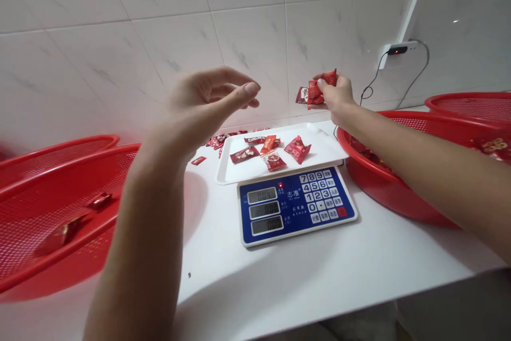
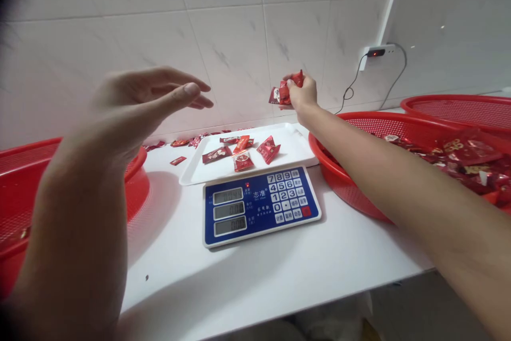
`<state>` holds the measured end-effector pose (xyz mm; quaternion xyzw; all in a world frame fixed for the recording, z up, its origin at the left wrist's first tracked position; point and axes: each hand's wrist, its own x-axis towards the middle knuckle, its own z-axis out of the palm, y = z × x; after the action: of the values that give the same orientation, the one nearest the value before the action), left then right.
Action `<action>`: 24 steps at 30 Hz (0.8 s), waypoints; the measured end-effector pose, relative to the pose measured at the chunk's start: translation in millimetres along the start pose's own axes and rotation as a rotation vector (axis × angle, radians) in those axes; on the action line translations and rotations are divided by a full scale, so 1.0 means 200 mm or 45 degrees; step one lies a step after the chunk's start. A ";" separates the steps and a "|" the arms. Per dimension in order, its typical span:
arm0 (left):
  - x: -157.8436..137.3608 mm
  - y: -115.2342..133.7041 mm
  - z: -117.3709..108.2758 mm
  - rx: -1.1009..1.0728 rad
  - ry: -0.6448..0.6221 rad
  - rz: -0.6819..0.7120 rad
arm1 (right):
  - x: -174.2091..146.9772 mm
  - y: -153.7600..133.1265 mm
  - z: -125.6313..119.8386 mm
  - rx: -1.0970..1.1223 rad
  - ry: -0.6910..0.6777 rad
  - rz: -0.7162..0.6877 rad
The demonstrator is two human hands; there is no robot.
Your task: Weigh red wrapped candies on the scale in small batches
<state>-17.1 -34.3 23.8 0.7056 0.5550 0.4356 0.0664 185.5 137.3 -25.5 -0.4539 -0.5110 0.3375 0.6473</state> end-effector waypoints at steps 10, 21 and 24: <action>0.02 -0.03 0.01 -0.022 -0.056 0.040 | -0.06 -0.02 0.02 -0.031 -0.027 0.013; 0.02 -0.03 0.01 -0.030 -0.126 0.030 | -0.11 -0.07 -0.01 -0.122 -0.695 0.312; 0.03 -0.03 0.01 -0.018 -0.106 0.034 | -0.11 -0.08 -0.03 -0.206 -0.944 0.390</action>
<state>-21.2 -26.8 22.0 0.7300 0.5392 0.4106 0.0886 184.5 110.5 -19.7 -0.4217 -0.6611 0.5294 0.3239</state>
